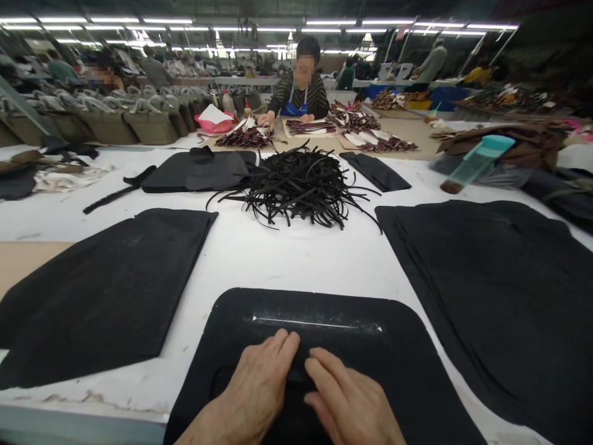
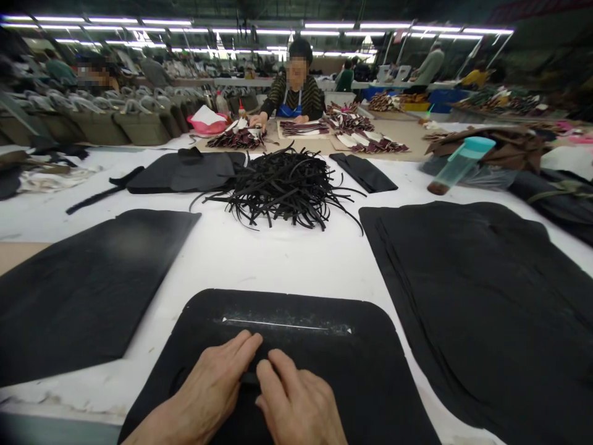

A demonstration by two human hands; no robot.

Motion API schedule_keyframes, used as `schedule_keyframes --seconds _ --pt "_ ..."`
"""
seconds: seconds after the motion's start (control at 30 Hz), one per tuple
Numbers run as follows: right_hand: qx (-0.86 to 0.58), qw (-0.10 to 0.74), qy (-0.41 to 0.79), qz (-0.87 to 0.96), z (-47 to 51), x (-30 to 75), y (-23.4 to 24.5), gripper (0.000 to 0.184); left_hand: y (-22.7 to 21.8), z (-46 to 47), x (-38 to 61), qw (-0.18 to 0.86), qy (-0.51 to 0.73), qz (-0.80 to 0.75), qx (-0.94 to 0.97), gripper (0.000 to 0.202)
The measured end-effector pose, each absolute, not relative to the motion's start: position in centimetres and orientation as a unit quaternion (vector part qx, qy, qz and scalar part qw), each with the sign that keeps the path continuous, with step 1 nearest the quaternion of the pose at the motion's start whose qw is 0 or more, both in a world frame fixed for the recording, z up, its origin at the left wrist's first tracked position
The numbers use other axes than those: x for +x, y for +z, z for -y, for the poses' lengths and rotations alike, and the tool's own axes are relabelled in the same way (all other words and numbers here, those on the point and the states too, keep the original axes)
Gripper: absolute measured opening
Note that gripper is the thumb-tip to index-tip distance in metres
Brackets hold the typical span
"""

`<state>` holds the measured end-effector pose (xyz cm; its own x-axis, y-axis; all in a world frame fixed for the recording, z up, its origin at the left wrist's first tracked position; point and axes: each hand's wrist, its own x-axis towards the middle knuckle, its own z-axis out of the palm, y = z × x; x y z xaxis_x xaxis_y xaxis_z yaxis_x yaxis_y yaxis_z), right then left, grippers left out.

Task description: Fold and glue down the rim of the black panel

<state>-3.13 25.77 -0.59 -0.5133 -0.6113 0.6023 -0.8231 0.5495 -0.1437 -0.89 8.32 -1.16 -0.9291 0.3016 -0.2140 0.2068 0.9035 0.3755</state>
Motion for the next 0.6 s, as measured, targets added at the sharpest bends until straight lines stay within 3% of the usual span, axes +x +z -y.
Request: schedule_keyframes --seconds 0.1,0.17,0.3,0.37,0.47,0.57,0.6 --pt "0.455 0.272 0.182 0.828 -25.4 -3.3 -1.2 0.029 -0.8 -8.5 -1.2 0.161 0.228 -0.953 0.114 0.047" --pt "0.433 0.192 0.245 0.846 -25.4 -3.4 -1.5 0.025 -0.7 -8.6 -1.4 0.179 0.236 -0.948 0.113 0.042" --pt "0.199 -0.237 0.459 0.833 -25.0 -3.4 -1.7 0.014 -0.9 -9.4 -2.0 0.222 0.172 -0.950 0.134 0.041" --pt "0.100 -0.377 0.514 0.764 -24.7 -3.6 -1.8 0.016 -0.9 -9.9 -2.2 0.242 0.140 -0.949 0.147 0.043" --pt "0.078 -0.395 0.541 0.738 -25.3 -4.3 -2.1 0.027 -0.6 -9.5 -2.4 0.251 0.172 -0.939 0.161 0.033" --pt "0.087 -0.351 0.511 0.780 -28.0 -5.6 -2.2 0.035 0.3 -7.4 -2.4 0.230 0.319 -0.914 0.100 0.007" --pt "0.081 -0.340 0.497 0.794 -29.4 -6.1 -2.3 0.037 0.6 -6.4 -2.4 0.220 0.367 -0.901 0.067 0.008"
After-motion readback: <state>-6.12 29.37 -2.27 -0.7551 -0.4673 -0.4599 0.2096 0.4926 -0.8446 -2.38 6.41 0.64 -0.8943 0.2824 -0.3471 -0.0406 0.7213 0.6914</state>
